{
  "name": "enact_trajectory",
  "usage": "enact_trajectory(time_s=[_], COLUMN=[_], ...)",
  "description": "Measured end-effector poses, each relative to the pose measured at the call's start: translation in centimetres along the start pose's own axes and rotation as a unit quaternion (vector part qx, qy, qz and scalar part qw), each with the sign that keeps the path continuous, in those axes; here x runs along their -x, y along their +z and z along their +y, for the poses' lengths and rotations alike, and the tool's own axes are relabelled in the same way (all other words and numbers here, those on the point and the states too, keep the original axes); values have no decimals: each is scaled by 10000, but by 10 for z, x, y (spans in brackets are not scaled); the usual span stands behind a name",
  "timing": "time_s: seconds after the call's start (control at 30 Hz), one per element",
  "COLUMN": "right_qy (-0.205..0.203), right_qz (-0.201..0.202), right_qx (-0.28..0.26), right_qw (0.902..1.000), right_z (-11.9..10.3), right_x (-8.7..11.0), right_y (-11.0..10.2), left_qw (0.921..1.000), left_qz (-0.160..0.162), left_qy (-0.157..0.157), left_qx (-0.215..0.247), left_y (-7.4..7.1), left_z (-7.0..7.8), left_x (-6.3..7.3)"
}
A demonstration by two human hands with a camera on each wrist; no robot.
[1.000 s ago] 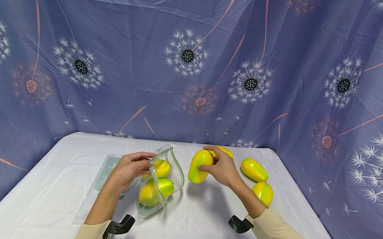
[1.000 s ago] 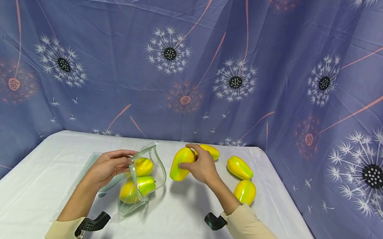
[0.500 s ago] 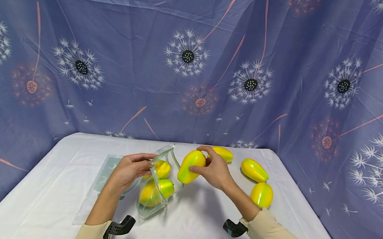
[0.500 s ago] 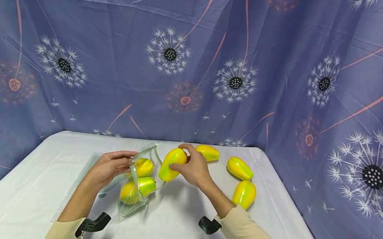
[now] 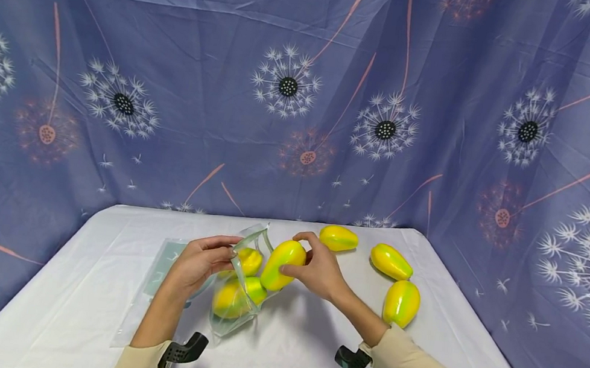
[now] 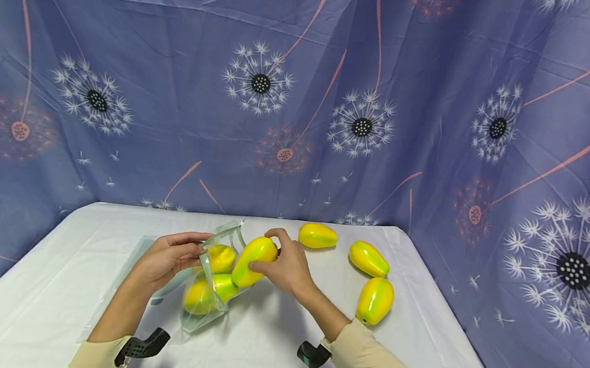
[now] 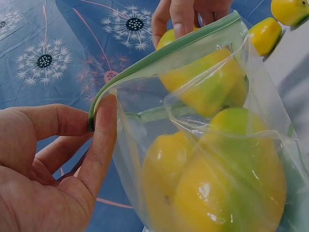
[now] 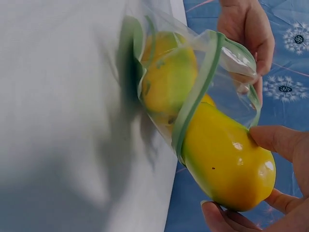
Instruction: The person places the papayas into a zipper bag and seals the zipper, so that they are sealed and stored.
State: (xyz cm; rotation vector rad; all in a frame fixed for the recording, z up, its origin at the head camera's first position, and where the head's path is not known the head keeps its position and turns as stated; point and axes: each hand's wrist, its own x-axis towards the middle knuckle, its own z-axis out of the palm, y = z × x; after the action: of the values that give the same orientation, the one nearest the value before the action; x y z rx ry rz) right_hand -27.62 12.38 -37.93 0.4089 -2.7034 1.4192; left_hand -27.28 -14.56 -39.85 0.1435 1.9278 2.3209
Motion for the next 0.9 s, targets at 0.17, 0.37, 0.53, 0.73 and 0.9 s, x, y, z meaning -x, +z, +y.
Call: enact_trajectory(time_s=[0.17,0.37,0.53,0.73,0.9], right_qy=[-41,18,77,47,75], right_qz=[-13,-127,-214,-313,-410], right_qx=[21,67,108,63,87], right_qw=[10000,9999,9997,9995,9991], right_z=[1,2,3,2,3], right_x=[3,5,6,8,7], right_y=[4,9,13,18,23], left_qw=[9999,9998,9998,9997,9998], left_qz=[-99,-113,-94,-134,-118], left_qy=[23,46,17,24,55], left_qx=[110,185,182,184,169], left_y=[1,2,2,3,5], left_z=[-1,-1,-2,-2,-2], left_x=[0,-1,-1,-2,-2])
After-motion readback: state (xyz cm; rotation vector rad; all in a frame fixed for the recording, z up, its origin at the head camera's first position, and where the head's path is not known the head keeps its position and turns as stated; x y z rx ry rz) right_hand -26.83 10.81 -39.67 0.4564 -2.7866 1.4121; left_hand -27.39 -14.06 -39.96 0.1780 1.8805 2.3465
